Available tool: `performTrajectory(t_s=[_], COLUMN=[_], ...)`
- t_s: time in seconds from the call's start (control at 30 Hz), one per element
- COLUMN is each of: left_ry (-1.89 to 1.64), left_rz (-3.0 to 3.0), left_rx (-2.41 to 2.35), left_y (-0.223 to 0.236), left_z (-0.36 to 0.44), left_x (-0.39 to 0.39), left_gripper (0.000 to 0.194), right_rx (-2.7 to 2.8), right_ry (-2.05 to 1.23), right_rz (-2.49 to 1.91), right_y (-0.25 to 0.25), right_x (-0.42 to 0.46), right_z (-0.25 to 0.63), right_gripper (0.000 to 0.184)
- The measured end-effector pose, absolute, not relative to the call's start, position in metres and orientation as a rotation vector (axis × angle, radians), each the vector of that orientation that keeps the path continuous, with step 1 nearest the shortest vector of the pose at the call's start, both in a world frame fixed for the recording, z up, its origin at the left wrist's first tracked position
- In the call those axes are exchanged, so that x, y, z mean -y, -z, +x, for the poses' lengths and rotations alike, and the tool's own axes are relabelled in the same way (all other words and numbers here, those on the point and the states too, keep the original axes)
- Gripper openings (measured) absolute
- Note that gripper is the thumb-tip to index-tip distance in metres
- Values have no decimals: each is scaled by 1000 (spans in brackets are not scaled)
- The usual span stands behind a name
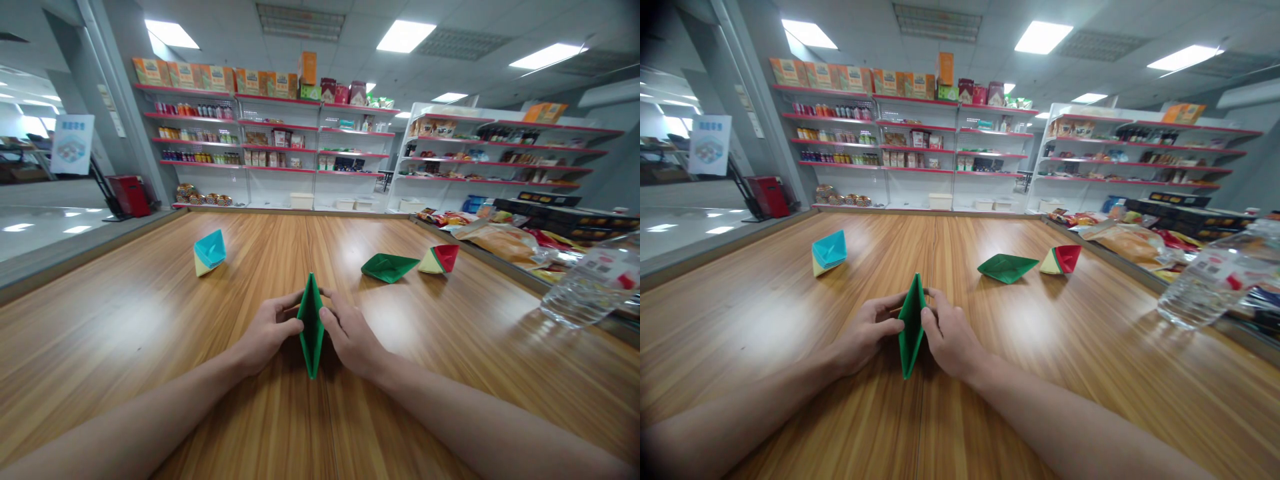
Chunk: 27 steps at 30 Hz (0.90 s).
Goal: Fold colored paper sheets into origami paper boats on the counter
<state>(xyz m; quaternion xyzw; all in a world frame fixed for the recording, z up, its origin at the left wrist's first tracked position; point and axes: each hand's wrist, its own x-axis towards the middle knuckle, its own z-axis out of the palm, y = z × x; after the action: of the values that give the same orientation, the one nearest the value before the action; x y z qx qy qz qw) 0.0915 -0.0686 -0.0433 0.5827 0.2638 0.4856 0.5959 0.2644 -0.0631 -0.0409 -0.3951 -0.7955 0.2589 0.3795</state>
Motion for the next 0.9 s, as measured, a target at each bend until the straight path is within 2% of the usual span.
performTrajectory(t_s=[0.23, 0.47, 0.57, 0.63, 0.77, 0.9], left_ry=[-1138, -1176, -1153, -1136, -1089, -1012], left_rz=[1313, 1207, 1199, 1225, 1164, 1215], left_rx=[-675, -653, -649, -662, -621, -631], left_y=[45, 47, 46, 46, 45, 44], left_z=[91, 91, 91, 91, 89, 88], left_x=[67, 68, 69, 69, 69, 70], left_gripper=[51, 51, 34, 22, 15, 24], right_rx=[1971, 1773, 1655, 1573, 1442, 1412], right_ry=[-676, -888, -1084, -1232, -1402, -1406], right_rz=[-1008, -960, -969, -964, -983, -996], right_y=[43, 44, 44, 43, 43, 45], right_x=[58, 53, 53, 53, 51, 47], right_z=[266, 267, 266, 265, 265, 268], right_gripper=[34, 35, 40, 38, 30, 24])
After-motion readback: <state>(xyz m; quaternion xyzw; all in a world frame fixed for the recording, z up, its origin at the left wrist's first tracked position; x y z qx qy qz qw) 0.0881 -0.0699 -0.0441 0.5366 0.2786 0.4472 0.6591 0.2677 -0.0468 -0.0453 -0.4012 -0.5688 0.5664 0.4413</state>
